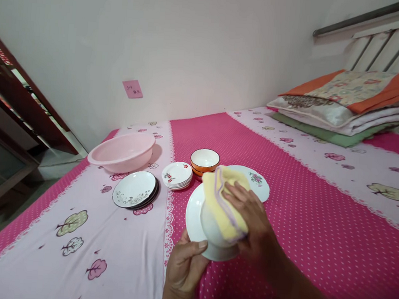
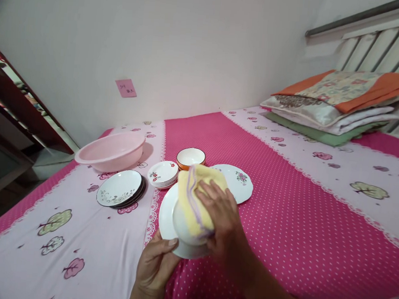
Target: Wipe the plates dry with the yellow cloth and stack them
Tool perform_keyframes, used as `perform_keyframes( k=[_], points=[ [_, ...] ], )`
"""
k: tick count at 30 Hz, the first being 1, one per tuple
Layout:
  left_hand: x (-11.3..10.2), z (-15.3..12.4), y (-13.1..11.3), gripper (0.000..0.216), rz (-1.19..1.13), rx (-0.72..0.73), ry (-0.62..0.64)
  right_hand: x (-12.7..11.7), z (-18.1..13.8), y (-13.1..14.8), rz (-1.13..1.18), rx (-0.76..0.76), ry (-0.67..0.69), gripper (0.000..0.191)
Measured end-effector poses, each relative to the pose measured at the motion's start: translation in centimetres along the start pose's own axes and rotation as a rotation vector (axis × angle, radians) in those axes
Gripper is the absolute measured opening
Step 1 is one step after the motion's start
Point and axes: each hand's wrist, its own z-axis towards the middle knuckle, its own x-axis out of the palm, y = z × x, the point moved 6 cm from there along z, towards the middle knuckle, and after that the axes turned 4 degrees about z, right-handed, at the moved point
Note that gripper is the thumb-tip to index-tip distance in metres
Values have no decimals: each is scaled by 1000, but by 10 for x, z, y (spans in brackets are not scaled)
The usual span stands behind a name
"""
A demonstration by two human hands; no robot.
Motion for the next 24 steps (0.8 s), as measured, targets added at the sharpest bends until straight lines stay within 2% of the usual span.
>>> perform_keyframes(
  k=[3, 6, 9, 12, 14, 17, 20, 24],
  points=[
    [-4, 1, -5, 83, -26, 26, 19, -20, -2, -32, 198, 300, -188, 54],
    [-13, 2, -9, 81, -66, 73, 24, -25, -8, -54, 524, 572, -254, 41],
    [-17, 4, -10, 76, -79, 80, 52, -16, -13, -59, 897, 748, -166, 46],
    [-20, 4, -9, 74, -80, 83, 43, -5, -16, -49, 1116, 819, -52, 57],
    [-20, 4, -10, 75, -80, 96, 11, -2, -16, -43, 1141, 840, -52, 61],
    [-16, 4, -14, 79, -70, 100, -35, -7, -13, -36, 1056, 846, -138, 57],
    [-9, 6, -15, 78, -5, 77, -65, -18, -10, -27, 893, 787, -219, 44],
    [-5, 10, -16, 64, 202, 63, -121, -30, -25, -22, 582, 733, -322, 27]
  ],
)
